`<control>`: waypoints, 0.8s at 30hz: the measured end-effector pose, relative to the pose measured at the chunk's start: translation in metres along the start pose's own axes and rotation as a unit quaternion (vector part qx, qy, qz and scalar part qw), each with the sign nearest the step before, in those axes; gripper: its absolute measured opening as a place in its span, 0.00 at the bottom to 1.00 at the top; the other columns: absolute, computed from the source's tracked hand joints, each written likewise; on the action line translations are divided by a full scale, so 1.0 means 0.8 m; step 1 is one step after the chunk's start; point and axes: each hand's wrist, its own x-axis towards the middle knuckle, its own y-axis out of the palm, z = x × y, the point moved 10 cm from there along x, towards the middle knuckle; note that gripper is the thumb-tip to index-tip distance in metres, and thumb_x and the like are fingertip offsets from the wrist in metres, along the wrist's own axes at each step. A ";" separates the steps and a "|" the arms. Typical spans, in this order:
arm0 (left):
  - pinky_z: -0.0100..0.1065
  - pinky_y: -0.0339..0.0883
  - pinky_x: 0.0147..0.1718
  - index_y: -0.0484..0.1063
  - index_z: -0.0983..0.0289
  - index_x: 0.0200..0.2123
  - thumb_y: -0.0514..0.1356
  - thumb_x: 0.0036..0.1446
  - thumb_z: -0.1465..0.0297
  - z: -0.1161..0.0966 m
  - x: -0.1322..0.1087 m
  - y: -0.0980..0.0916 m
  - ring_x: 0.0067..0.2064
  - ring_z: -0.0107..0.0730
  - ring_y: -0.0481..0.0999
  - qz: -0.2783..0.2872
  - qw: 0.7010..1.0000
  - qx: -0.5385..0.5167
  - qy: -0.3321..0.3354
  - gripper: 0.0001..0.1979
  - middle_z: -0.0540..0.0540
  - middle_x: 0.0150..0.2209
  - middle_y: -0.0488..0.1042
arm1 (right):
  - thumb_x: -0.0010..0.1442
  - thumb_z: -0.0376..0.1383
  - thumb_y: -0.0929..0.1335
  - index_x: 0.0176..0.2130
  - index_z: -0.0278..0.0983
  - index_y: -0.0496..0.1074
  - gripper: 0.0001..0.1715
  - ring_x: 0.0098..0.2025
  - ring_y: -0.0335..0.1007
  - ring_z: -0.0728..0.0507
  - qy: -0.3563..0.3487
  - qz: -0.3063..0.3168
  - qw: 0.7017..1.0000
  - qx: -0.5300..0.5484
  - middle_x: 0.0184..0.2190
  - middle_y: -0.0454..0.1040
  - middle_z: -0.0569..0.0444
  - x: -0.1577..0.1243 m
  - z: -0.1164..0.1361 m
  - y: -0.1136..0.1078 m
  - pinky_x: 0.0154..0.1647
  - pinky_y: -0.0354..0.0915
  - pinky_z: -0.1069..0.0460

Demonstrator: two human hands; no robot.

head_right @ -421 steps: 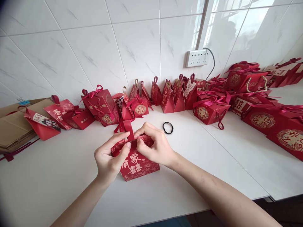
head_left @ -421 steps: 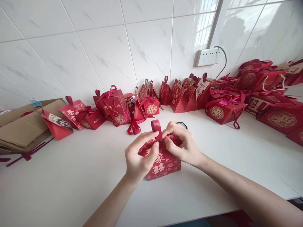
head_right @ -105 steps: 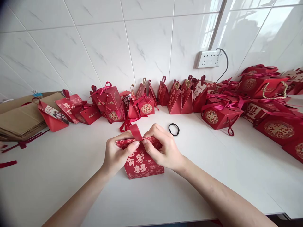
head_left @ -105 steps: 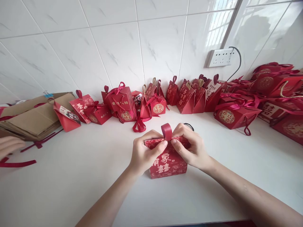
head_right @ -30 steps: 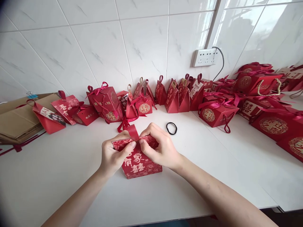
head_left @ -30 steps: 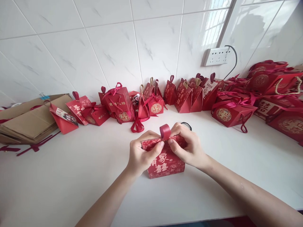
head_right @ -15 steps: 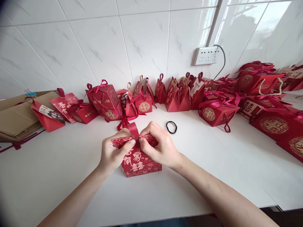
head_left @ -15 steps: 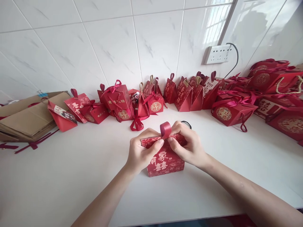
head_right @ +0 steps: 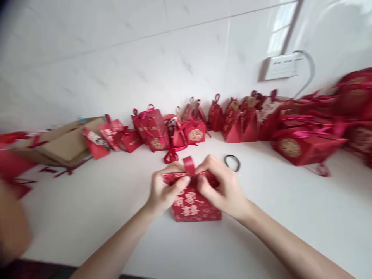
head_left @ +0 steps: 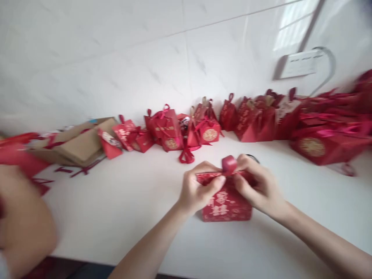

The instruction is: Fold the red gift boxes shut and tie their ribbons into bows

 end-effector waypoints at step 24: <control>0.31 0.70 0.35 0.73 0.64 0.43 0.61 0.56 0.61 0.030 0.004 -0.026 0.37 0.34 0.77 0.011 1.000 -0.008 -0.024 0.15 0.55 0.36 0.77 | 0.61 0.32 0.67 0.29 0.38 0.68 0.08 0.26 0.62 0.49 0.067 -0.104 0.992 0.038 0.26 0.68 0.57 0.001 -0.023 -0.027 0.28 0.61 0.53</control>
